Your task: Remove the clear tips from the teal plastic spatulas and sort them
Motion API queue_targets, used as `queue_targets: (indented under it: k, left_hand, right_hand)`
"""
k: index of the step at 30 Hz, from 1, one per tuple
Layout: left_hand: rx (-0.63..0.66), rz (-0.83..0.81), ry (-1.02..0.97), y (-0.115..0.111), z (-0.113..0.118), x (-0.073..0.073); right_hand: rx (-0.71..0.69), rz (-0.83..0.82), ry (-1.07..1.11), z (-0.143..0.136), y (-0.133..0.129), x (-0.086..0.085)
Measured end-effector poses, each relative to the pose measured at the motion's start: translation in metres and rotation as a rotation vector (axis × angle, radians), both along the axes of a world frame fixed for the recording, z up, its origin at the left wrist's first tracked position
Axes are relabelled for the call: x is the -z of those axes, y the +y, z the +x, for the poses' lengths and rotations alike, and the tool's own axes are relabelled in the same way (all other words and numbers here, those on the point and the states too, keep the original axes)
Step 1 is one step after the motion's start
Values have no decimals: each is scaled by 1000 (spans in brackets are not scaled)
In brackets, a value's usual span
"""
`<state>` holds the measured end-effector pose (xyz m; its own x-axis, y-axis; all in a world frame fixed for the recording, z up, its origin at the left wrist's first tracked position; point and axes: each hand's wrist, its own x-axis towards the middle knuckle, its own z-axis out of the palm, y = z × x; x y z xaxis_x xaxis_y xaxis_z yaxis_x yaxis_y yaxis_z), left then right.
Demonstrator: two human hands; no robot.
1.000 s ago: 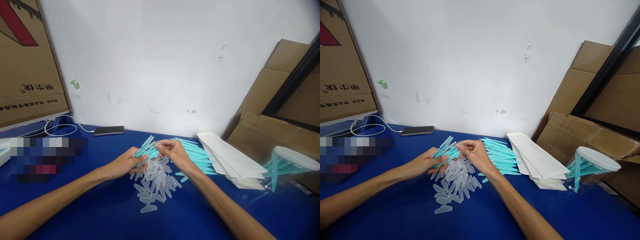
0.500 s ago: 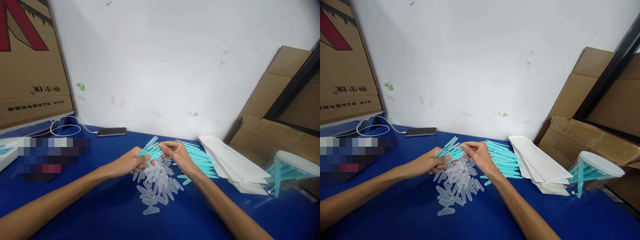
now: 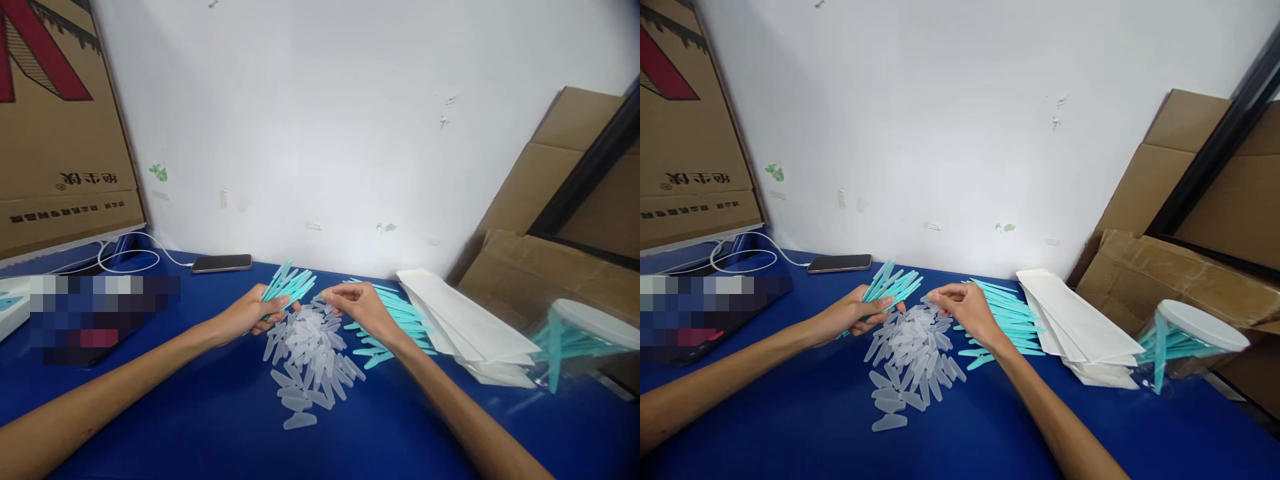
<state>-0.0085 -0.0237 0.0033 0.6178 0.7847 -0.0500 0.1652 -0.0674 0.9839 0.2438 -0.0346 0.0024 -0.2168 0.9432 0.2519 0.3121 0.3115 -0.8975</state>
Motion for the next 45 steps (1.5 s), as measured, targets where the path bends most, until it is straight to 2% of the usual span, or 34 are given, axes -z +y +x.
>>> queue_targets:
  k: [6,9,18,22,27,30,33,40,42,45]
  left_hand:
    - [-27,-32,-36,1,-1,3]
    - [-22,-27,-41,0,0,3]
    - [-43,-18,-59,-5,4,1]
    - [-58,-22,-53,-8,5,-1]
    - [-20,38,-24,-6,4,1]
    - [2,69,1,-4,4,3]
    - [39,81,27,-4,4,3]
    - [122,69,50,-6,4,6]
    - [129,58,49,-5,3,6]
    - [103,39,59,-3,2,5]
  right_hand:
    - [-67,-21,-5,-14,-5,14]
    - [-100,-6,-78,-17,-7,16]
    - [-142,178,-273,-16,-9,17]
    - [-108,228,-302,-13,-7,18]
    - [-101,215,-242,-11,-7,13]
    - [-33,238,-103,-10,-7,7]
    - [-21,225,32,-9,-9,0]
    - [17,174,63,-10,-6,0]
    - [65,161,125,-3,-1,0]
    - [211,209,185,14,7,-3]
